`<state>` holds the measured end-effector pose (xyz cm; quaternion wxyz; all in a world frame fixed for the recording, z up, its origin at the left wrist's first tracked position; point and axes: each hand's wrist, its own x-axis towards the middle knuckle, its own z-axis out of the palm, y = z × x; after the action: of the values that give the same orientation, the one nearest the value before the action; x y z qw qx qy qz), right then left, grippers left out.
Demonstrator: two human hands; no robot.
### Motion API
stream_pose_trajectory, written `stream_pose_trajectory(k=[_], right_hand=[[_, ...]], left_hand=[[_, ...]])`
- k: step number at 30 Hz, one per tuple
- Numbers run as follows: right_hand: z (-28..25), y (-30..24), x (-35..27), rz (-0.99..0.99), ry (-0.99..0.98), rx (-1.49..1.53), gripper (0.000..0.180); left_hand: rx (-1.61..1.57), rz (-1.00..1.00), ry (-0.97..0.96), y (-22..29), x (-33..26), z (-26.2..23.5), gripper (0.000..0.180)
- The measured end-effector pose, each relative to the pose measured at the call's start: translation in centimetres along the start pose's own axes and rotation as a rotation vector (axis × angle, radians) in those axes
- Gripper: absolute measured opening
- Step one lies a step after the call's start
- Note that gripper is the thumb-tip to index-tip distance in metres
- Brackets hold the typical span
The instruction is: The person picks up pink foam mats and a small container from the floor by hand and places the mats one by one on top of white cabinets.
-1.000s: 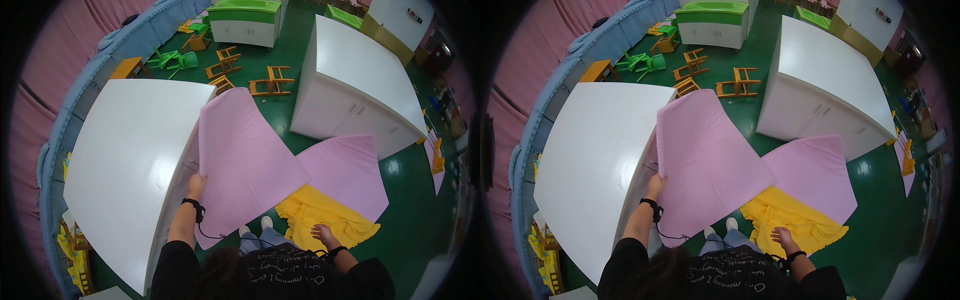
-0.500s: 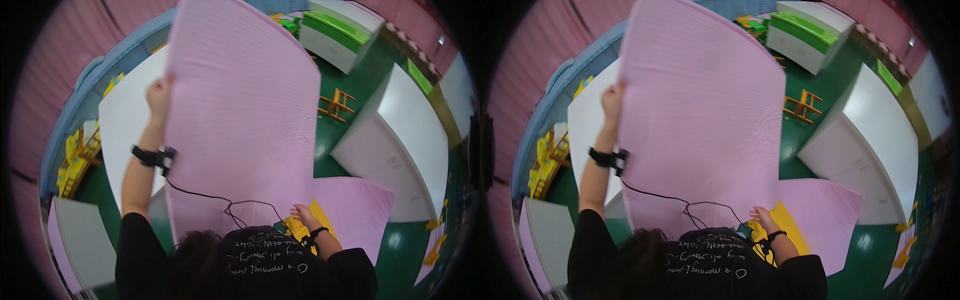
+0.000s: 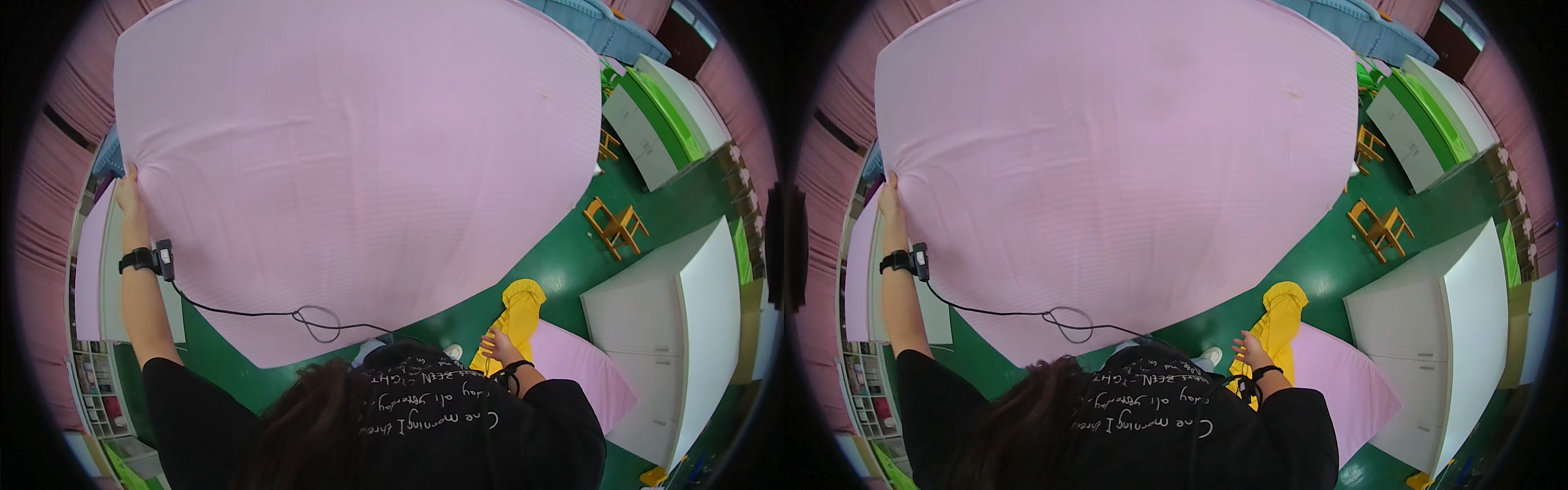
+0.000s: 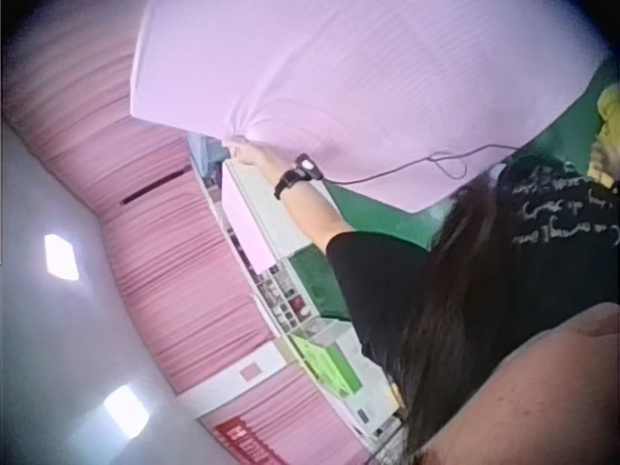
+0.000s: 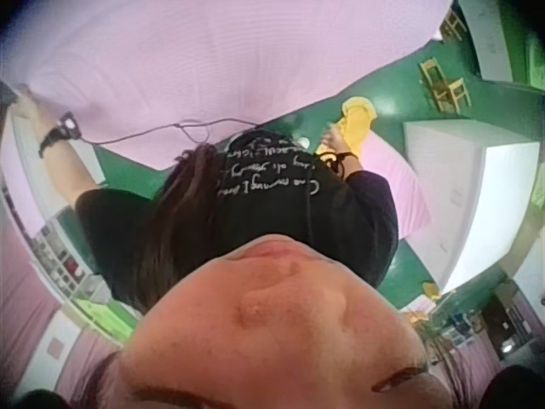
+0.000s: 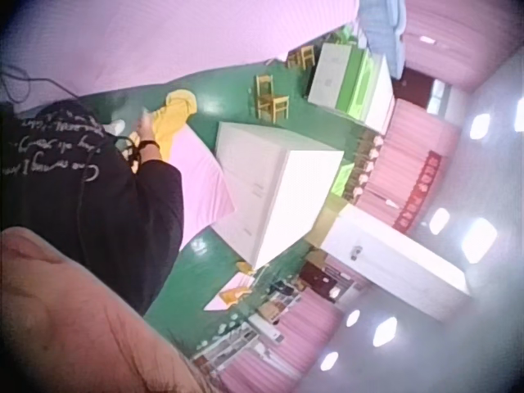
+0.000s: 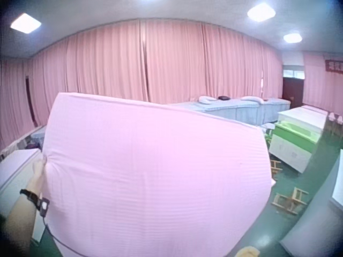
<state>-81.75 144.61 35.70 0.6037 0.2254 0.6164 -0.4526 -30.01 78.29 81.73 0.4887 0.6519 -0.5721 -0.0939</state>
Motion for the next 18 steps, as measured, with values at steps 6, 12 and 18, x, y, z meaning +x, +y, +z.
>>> stream_pose_trajectory(k=[6, 12, 18], right_hand=[[16.9, -14.5, -3.5, -1.336, 0.278, -0.633, 0.074], [24.4, -13.6, -0.5, -1.292, 0.503, -0.479, 0.081], [26.3, -12.4, 1.0, -1.254, 0.469, -0.457, 0.078]], left_hand=[[-0.360, -0.166, -0.146, -13.6, 2.5, 4.8, 0.047], [-0.244, -0.094, -0.277, -16.4, 2.0, 9.1, 0.044], [-0.200, 0.001, -0.233, -18.3, 0.8, 9.5, 0.042]])
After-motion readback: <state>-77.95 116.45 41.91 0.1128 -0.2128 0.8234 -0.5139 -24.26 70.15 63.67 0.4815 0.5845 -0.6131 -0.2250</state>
